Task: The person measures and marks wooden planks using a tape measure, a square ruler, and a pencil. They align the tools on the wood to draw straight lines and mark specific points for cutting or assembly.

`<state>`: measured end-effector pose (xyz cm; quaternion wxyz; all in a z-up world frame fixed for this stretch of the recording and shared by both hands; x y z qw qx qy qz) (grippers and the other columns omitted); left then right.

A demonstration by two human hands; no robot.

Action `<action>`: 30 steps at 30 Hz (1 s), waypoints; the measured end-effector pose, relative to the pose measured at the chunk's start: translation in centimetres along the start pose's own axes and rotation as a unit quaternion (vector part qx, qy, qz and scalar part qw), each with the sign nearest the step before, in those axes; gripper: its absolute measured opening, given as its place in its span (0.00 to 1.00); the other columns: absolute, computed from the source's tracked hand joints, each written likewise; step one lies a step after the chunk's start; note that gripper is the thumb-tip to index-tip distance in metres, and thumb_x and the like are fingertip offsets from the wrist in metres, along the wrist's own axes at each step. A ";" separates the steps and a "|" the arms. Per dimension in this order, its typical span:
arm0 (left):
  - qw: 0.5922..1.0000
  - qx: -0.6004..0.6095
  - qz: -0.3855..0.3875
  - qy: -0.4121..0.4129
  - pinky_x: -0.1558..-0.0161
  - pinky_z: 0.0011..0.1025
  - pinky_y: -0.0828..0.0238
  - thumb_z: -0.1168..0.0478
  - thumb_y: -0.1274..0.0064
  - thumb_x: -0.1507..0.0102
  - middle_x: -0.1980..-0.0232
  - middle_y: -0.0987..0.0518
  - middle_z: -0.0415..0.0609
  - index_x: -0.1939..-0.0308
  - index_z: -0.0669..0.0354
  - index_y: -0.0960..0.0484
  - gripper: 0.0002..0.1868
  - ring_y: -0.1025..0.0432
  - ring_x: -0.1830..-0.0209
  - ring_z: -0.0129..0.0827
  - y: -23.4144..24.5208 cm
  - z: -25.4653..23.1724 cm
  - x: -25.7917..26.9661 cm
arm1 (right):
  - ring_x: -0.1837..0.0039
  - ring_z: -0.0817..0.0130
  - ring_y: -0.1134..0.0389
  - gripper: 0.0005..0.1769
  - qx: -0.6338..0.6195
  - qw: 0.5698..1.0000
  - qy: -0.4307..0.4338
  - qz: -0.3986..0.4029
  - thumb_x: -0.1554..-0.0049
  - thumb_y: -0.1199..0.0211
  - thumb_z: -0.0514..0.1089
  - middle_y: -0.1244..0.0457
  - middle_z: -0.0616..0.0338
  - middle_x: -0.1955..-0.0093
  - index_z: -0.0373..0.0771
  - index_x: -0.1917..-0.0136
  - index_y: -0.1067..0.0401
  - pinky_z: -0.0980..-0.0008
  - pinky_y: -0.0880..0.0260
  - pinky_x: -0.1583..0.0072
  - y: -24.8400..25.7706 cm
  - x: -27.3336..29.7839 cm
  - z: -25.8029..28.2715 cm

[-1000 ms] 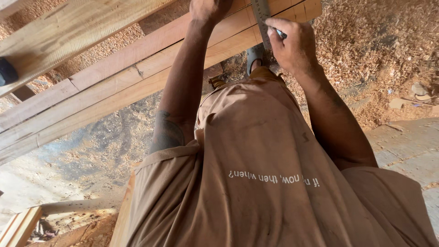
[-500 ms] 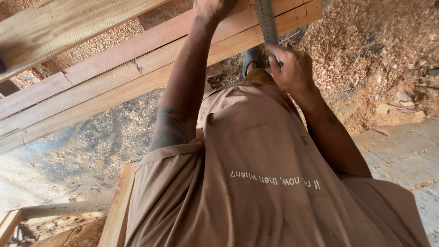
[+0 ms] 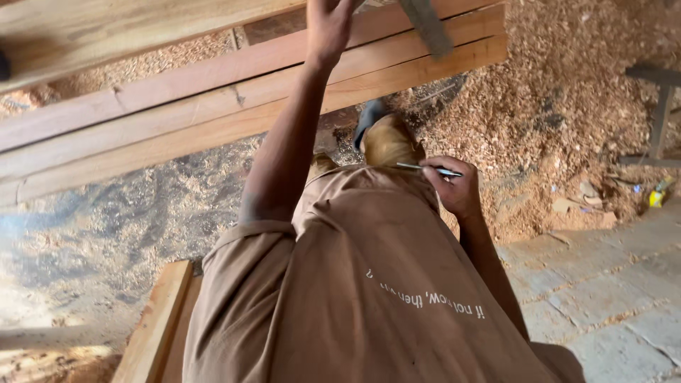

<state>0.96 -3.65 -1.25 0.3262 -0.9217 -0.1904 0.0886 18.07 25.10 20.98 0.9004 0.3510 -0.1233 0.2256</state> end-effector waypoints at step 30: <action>0.717 0.368 -0.592 -0.021 0.46 0.46 0.22 0.64 0.53 0.30 0.50 0.21 0.44 0.35 0.50 0.30 0.18 0.24 0.50 0.39 35.5 -19.6 63.4 | 0.60 0.66 0.31 0.18 -0.175 0.913 0.014 0.368 0.30 0.48 0.46 0.31 0.52 0.58 0.30 0.45 0.25 0.71 0.28 0.57 -44.2 -2.5 17.9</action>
Point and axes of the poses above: each hand's wrist, its own x-axis away from the middle knuckle, its own y-axis out of the back of the hand, z = x × y, the point moved 4 cm from there along -x, towards the middle knuckle
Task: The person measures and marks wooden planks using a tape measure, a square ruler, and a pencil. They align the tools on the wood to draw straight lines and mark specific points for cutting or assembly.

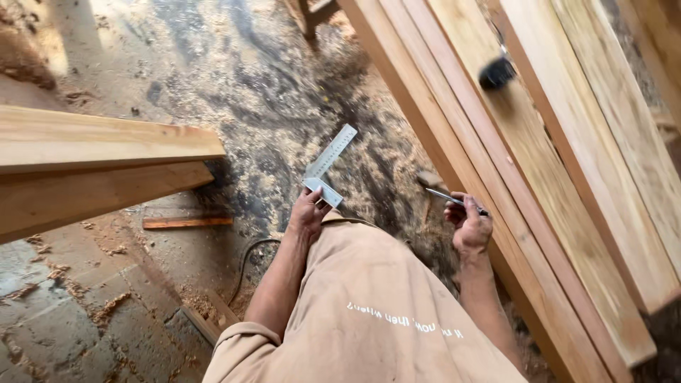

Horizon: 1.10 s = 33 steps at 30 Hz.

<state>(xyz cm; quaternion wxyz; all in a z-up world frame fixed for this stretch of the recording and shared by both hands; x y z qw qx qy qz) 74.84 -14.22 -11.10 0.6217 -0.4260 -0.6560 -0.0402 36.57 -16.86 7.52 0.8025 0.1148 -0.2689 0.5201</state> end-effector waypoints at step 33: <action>0.982 -0.123 0.016 -0.143 0.45 0.40 0.17 0.70 0.50 0.34 0.48 0.16 0.51 0.43 0.63 0.22 0.15 0.21 0.51 0.36 -18.6 -78.4 -30.7 | 0.58 0.68 0.28 0.14 0.066 0.973 0.121 0.188 0.30 0.44 0.43 0.29 0.51 0.55 0.31 0.46 0.23 0.70 0.24 0.54 -79.6 -59.6 13.0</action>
Point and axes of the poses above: each hand's wrist, its own x-axis away from the middle knuckle, its own y-axis out of the back of the hand, z = x × y, the point moved 4 cm from there along -x, towards the middle knuckle
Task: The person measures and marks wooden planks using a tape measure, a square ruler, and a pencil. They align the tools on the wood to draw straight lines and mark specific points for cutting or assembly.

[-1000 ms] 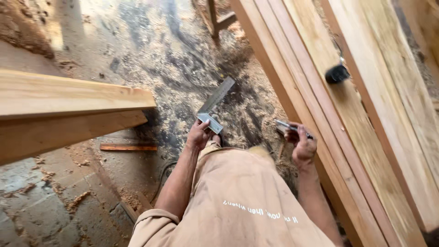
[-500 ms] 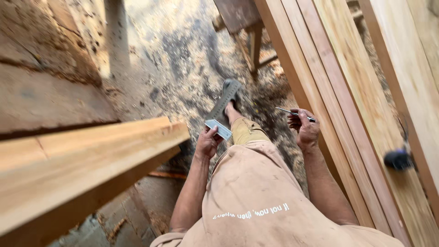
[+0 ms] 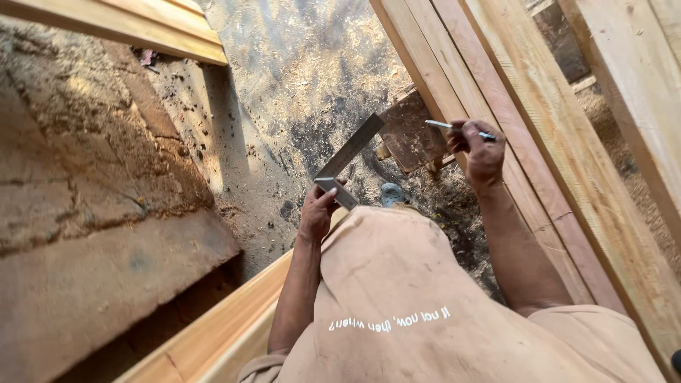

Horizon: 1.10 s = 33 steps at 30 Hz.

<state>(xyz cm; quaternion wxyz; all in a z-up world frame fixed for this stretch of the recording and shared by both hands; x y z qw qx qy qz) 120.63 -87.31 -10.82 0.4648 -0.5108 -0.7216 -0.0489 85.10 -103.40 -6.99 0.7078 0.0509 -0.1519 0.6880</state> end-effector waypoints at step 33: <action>0.955 -0.055 0.204 0.209 0.49 0.36 0.19 0.71 0.41 0.33 0.50 0.17 0.51 0.47 0.64 0.20 0.11 0.21 0.50 0.38 -10.9 -8.8 -49.5 | 0.40 0.62 0.30 0.12 0.373 0.927 0.003 -0.027 0.28 0.43 0.40 0.31 0.48 0.43 0.30 0.37 0.26 0.65 0.30 0.38 -2.7 -42.4 -11.3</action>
Point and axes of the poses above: each hand's wrist, its own x-axis away from the middle knuckle, its own y-axis out of the back of the hand, z = x × y, the point moved 4 cm from there along -x, towards the middle knuckle
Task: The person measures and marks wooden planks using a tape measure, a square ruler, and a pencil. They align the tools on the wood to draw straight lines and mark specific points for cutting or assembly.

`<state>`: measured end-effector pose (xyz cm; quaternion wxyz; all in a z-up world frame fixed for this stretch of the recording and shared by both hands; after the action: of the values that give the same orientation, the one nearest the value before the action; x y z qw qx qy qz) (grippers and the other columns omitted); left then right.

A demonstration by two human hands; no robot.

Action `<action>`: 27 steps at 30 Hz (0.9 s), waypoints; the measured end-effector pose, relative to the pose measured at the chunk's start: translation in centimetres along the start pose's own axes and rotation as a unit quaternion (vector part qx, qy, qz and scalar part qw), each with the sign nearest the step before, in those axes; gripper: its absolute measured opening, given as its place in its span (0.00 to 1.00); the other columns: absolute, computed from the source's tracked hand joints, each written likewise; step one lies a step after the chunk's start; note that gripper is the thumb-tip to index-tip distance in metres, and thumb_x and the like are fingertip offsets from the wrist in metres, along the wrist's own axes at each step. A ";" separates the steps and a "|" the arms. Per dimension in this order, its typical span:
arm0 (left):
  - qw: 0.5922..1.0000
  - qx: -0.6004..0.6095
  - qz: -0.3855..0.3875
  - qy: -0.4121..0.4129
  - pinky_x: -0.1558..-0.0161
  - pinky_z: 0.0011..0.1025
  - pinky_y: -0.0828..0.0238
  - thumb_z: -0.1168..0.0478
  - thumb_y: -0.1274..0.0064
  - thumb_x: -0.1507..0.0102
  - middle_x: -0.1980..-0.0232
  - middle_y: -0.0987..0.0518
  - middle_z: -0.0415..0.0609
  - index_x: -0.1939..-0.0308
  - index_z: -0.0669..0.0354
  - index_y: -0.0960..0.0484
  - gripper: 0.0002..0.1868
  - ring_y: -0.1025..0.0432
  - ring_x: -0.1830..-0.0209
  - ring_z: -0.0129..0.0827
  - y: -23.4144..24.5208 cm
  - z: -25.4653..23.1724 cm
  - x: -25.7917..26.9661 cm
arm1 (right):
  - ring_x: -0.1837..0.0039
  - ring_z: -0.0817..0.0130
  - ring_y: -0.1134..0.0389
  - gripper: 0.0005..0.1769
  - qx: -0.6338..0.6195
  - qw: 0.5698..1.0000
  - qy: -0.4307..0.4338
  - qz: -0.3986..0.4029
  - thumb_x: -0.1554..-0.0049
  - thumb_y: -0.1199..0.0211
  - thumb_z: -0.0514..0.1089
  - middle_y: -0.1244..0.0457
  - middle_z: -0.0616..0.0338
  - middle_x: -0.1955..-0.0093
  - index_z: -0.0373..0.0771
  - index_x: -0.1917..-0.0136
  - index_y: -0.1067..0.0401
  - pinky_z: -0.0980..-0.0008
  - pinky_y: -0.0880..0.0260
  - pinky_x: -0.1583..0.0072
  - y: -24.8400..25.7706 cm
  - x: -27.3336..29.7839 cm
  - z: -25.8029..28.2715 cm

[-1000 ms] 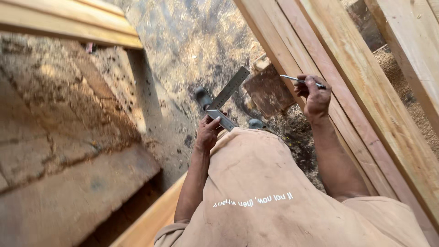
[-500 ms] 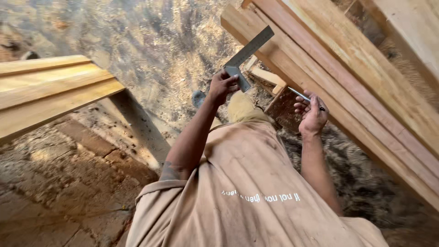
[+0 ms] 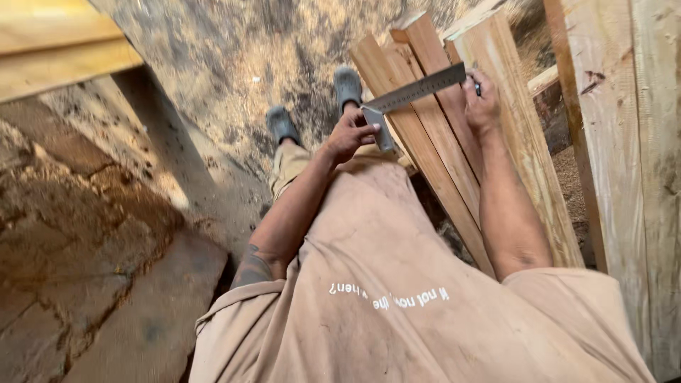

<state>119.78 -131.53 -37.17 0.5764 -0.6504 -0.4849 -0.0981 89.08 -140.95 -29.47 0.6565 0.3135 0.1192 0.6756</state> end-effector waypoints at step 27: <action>0.965 -0.153 -0.202 -0.064 0.58 0.30 0.18 0.62 0.45 0.34 0.52 0.15 0.50 0.42 0.67 0.23 0.18 0.20 0.55 0.29 -5.1 -3.8 1.3 | 0.54 0.66 0.28 0.23 -0.107 0.991 0.072 0.020 0.22 0.51 0.54 0.32 0.50 0.53 0.32 0.38 0.24 0.66 0.18 0.54 4.0 -4.0 6.8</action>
<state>118.29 -134.75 -31.71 0.4061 -0.6245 -0.6211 -0.2436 89.52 -146.96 -23.01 0.6620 0.1945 0.0867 0.7186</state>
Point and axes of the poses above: each hand's wrist, its own x-axis away from the middle knuckle, its own y-axis out of the back of the hand, z = x × y, the point moved 4 cm from there along -x, towards the middle knuckle
